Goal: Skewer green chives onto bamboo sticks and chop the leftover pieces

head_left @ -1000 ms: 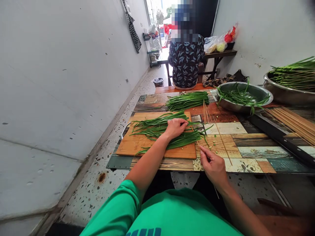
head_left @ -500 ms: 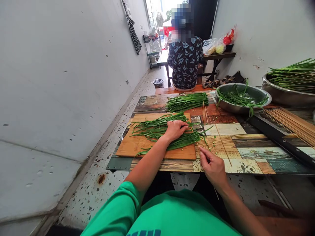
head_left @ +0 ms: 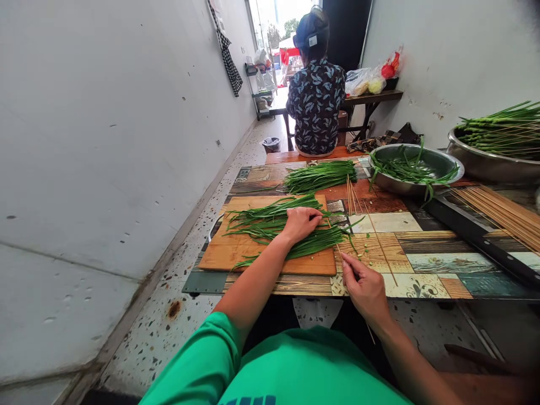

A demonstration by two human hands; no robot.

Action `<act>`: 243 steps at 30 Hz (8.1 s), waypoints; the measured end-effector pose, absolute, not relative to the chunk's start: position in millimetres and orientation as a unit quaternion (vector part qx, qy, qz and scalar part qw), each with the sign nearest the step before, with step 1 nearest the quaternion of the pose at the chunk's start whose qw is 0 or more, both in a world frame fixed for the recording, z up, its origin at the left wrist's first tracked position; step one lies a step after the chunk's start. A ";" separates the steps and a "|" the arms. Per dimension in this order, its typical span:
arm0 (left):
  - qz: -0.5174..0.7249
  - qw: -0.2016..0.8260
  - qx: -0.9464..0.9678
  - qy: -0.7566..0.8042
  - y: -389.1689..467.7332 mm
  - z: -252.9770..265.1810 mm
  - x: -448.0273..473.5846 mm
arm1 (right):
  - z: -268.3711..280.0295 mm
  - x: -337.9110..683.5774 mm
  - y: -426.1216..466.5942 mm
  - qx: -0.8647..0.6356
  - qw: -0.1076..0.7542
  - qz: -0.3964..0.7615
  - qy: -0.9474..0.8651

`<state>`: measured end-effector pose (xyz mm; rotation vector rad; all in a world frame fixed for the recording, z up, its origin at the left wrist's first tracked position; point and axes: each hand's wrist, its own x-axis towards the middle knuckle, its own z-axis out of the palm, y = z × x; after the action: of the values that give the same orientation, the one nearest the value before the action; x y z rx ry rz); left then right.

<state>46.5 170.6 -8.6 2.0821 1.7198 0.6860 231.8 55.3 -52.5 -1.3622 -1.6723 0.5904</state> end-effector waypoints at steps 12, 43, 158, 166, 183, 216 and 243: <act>0.256 0.173 0.742 0.595 169.3 -8.2 48.0 | -54.6 232.1 56.6 -0.545 0.437 0.244 -0.672; 0.253 0.140 0.742 0.605 166.3 -9.6 54.1 | -55.0 231.8 58.2 -0.544 0.433 0.263 -0.669; 0.093 0.324 0.818 0.466 169.3 22.2 21.8 | -59.8 226.2 44.4 -0.355 0.477 0.040 -0.803; 0.004 0.451 0.818 0.357 185.7 36.2 16.6 | -62.3 222.8 45.2 -0.397 0.495 0.075 -0.769; -0.046 0.328 0.893 0.305 181.6 26.8 25.6 | -63.6 231.1 37.6 -0.391 0.484 0.107 -0.776; 0.642 0.261 0.551 0.465 187.4 111.2 -37.2 | -55.0 231.5 50.2 -0.490 0.483 0.212 -0.694; 0.307 0.279 0.740 0.530 156.0 13.4 24.1 | -53.4 231.4 49.5 -0.490 0.476 0.200 -0.702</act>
<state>24.1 156.0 13.4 1.9840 1.4204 0.8246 231.4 49.5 -53.4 -1.1970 -1.7166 0.4884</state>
